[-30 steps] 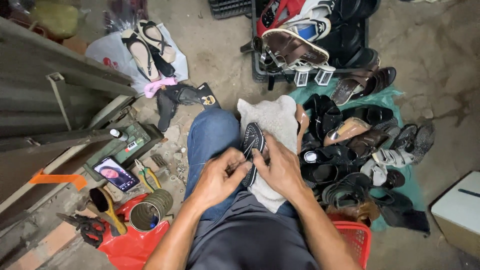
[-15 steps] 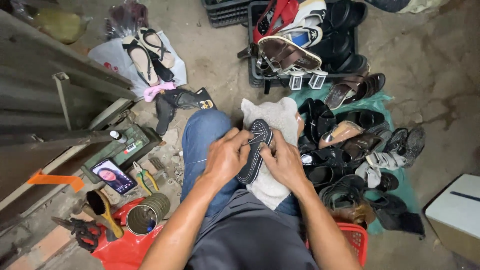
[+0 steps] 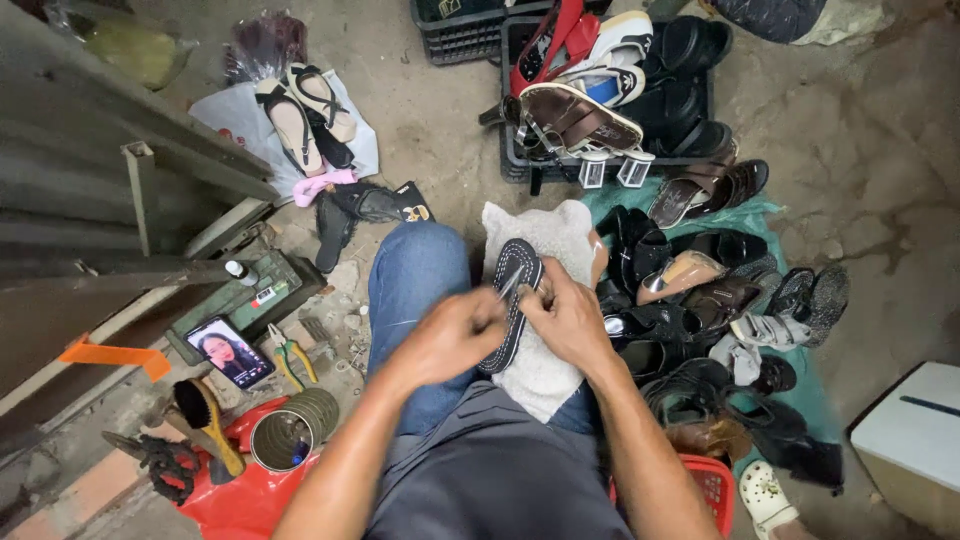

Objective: A person is hand-sewing the sole of a black shoe using a needle and thread in a workshop.

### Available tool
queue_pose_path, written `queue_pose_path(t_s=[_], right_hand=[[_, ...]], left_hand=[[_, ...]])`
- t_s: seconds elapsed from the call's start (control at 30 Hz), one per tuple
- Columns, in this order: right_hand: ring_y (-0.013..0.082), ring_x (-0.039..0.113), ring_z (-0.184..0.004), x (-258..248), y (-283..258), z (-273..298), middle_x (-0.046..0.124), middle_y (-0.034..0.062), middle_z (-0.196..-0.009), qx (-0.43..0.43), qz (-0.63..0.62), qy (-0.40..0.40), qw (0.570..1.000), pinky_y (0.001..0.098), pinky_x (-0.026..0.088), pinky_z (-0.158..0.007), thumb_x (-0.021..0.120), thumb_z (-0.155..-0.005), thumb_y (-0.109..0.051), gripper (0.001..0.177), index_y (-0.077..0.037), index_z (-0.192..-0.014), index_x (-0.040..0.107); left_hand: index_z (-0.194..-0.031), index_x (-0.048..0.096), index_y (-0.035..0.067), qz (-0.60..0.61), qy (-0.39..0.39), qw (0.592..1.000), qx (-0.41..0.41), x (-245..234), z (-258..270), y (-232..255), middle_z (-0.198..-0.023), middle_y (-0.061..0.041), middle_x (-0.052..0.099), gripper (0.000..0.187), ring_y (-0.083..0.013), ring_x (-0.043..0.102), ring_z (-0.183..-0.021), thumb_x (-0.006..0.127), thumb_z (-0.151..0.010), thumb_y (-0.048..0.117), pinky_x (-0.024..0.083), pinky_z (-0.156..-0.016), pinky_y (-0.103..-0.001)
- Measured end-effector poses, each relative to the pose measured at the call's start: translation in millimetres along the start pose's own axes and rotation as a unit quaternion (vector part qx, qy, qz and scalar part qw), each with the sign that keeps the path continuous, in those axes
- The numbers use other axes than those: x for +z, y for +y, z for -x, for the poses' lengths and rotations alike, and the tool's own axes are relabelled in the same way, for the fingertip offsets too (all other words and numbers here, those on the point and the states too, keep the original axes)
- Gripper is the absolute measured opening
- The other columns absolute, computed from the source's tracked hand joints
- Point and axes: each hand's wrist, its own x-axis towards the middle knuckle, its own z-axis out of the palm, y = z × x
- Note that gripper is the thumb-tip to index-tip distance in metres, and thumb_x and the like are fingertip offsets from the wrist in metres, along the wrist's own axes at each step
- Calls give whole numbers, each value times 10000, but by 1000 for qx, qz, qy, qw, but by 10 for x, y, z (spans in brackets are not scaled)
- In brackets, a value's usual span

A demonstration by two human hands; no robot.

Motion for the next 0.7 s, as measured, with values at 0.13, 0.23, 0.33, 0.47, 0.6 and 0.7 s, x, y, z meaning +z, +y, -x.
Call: queue_pose_path(t_s=[0.13, 0.23, 0.33, 0.47, 0.6, 0.7], right_hand=[[382, 708, -721, -48, -151, 43, 669, 143, -654, 13, -13, -5, 1000, 501, 535, -709, 681, -910, -284, 304, -127, -1169, 655], [229, 562, -634, -101, -327, 65, 524, 2, -687, 57, 22, -52, 997, 423, 469, -655, 577, -949, -354, 285, -124, -1117, 572], [277, 681, -709, -141, -378, 94, 658, 17, -705, 76, 38, -50, 995, 452, 528, -740, 555, -939, -391, 544, -137, -1420, 532], [144, 591, -803, -241, -44, 38, 630, -6, -871, 62, -86, -39, 994, 337, 480, -753, 618, -983, -392, 242, -155, -998, 666], [53, 434, -574, -347, 582, -141, 506, -49, -622, 124, -265, 117, 949, 233, 347, -548, 625, -1048, -265, 375, -190, -700, 507], [187, 622, -1216, -476, 666, -77, 690, 82, -1245, 111, -461, 109, 874, 404, 584, -937, 620, -996, -243, 235, -152, -781, 589]], left_hand=[[-886, 707, 86, -14, -48, 996, -76, -529, 756, -51, -695, -97, 688, 84, -294, 706, -705, 638, -894, 133, 580, -694, -430], [-1179, 764, 143, 32, 19, 964, -263, -793, 1397, -599, -1246, -53, 801, 309, -198, 743, -1202, 571, -968, 259, 543, -1098, -396], [-1348, 656, 83, -71, 151, 874, -457, -928, 2045, -1147, -1502, -131, 579, 653, -326, 529, -1426, 495, -936, 563, 411, -1197, -536], [-1089, 770, 235, -229, 91, 758, -604, -842, 2689, -1933, -1160, -184, 777, 516, -426, 695, -1145, 461, -982, 634, 530, -931, -487], [-1225, 688, 108, -270, 83, 736, -615, -709, 2309, -1521, -1176, -240, 764, 472, -472, 701, -1123, 526, -971, 471, 547, -951, -537], [-1267, 610, 153, -235, 271, 842, -403, -576, 1753, -962, -1053, -178, 760, 261, -385, 766, -677, 595, -1007, 161, 660, -754, -527]])
